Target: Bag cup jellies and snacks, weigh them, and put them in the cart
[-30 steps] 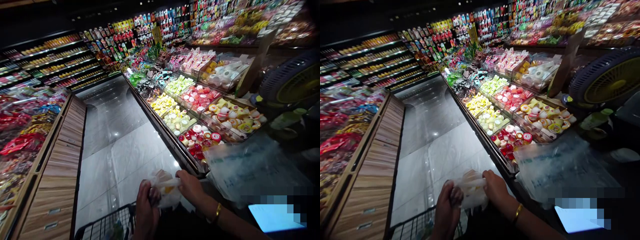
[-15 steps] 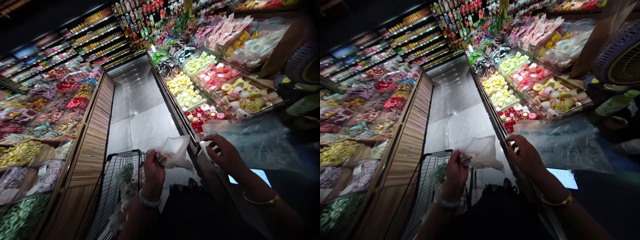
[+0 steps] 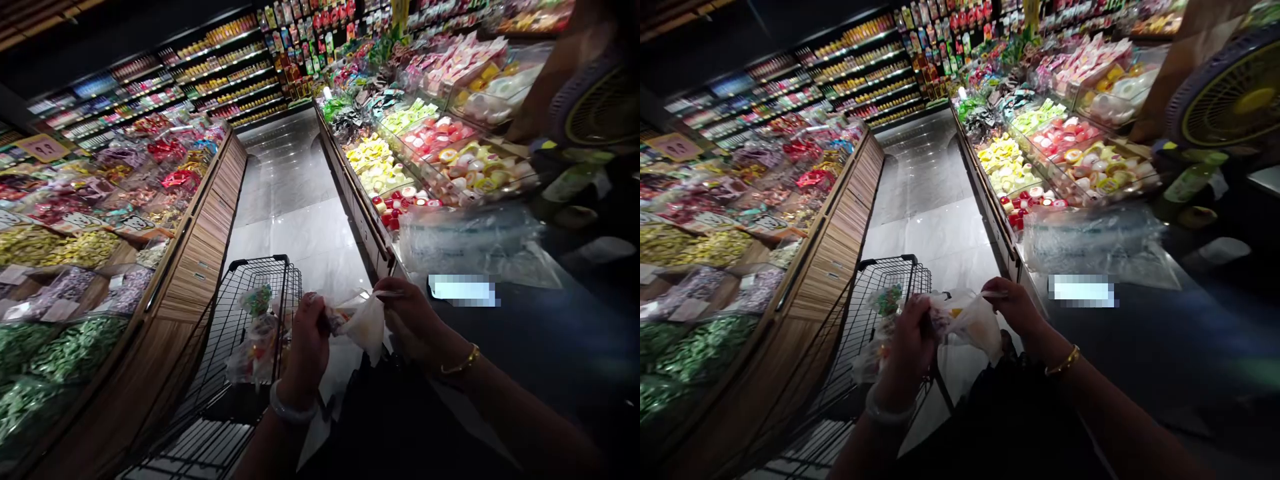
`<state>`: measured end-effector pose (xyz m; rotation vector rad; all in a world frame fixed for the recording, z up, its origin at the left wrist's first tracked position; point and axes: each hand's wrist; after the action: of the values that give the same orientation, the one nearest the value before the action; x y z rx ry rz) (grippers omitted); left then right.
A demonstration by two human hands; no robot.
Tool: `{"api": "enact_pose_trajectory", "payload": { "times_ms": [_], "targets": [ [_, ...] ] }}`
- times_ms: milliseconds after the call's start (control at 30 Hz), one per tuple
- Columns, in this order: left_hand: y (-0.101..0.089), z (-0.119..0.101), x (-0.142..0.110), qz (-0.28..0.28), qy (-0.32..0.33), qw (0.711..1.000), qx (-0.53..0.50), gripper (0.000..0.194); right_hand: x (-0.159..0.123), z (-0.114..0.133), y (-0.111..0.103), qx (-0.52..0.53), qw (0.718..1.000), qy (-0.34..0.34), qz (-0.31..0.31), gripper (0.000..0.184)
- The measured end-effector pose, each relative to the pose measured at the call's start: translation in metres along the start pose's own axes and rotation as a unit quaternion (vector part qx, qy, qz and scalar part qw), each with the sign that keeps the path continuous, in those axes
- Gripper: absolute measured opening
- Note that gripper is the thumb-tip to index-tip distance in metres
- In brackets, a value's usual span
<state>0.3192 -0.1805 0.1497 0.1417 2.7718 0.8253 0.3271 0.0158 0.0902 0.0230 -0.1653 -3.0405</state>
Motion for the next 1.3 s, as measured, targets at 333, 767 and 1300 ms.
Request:
{"api": "enact_pose_trajectory", "payload": {
  "times_ms": [333, 767, 1300],
  "targets": [
    [0.082, -0.019, -0.129, 0.145, -0.006, 0.987, 0.067, 0.021, -0.134, 0.091, 0.001, 0.092, 0.986, -0.1, -0.092, 0.023],
    [0.197, 0.053, -0.239, 0.431, -0.056, 0.824, 0.364, 0.005, -0.31, 0.111, -0.082, -0.17, 0.975, -0.143, 0.017, 0.014],
    [0.351, 0.272, -0.329, 0.43, -0.019, 0.845, 0.316, 0.022, -0.472, 0.126, -0.289, 0.187, 0.978, 0.066, 0.061, 0.024]
  ]
}}
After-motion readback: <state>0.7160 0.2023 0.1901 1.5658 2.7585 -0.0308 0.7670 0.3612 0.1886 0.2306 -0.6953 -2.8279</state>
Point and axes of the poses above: each hand's wrist, its own x-axis towards the middle knuckle, its own y-axis out of the palm, z = x × y, and after that the axes turned 10 degrees about z, right-handed
